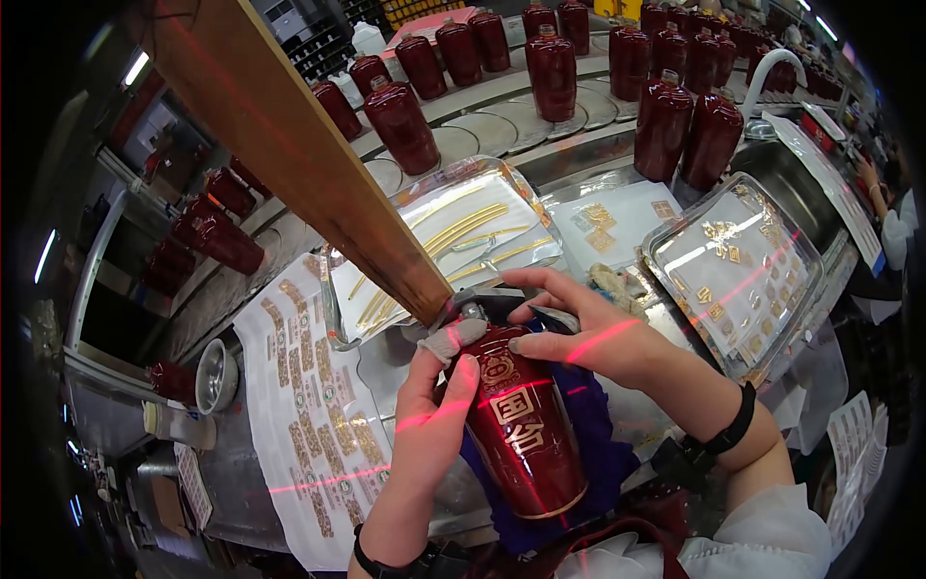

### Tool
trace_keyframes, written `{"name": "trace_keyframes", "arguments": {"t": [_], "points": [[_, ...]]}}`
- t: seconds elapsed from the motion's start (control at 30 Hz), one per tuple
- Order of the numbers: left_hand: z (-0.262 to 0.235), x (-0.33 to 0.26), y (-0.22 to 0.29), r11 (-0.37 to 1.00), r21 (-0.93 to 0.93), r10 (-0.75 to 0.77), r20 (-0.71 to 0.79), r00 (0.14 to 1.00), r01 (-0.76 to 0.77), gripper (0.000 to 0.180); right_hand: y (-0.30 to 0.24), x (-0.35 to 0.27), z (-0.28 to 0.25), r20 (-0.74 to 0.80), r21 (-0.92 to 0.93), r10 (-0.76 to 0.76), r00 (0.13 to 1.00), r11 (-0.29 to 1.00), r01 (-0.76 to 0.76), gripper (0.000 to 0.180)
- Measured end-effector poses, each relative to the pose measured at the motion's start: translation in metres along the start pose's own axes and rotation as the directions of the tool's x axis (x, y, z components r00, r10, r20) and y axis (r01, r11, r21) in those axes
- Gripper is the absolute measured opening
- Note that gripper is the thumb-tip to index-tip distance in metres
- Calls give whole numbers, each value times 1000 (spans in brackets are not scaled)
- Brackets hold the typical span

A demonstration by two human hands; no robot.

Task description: Applying decorative labels and gold stickers to red ceramic liquor bottles on a production line.

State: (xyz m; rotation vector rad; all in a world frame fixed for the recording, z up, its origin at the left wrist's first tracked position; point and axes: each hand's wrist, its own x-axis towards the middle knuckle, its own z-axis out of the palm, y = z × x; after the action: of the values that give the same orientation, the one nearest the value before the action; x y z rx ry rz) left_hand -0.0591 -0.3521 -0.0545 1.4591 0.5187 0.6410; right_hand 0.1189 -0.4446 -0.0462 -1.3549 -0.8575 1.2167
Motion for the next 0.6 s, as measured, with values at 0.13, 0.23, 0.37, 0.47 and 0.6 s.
{"name": "trace_keyframes", "arguments": {"t": [0.13,0.23,0.37,0.47,0.6], "points": [[-1,-1,-3,999,32,21,-6,1000,-21,30,-4,1,6,-15,-114,-59,998,992,57,68],[-4,-3,-5,999,46,18,-16,1000,-17,31,-11,-6,8,-10,-83,-113,994,990,112,54],[-8,-4,-7,992,113,58,-9,998,-56,31,2,-10,11,21,-459,-548,837,738,494,22],[-5,-6,-3,988,126,90,-15,996,-87,34,-3,-10,20,-12,-584,-600,800,654,481,15],[-2,-9,7,860,408,318,38,947,-305,44,-8,-12,25,38,-680,-604,796,568,464,9]]}}
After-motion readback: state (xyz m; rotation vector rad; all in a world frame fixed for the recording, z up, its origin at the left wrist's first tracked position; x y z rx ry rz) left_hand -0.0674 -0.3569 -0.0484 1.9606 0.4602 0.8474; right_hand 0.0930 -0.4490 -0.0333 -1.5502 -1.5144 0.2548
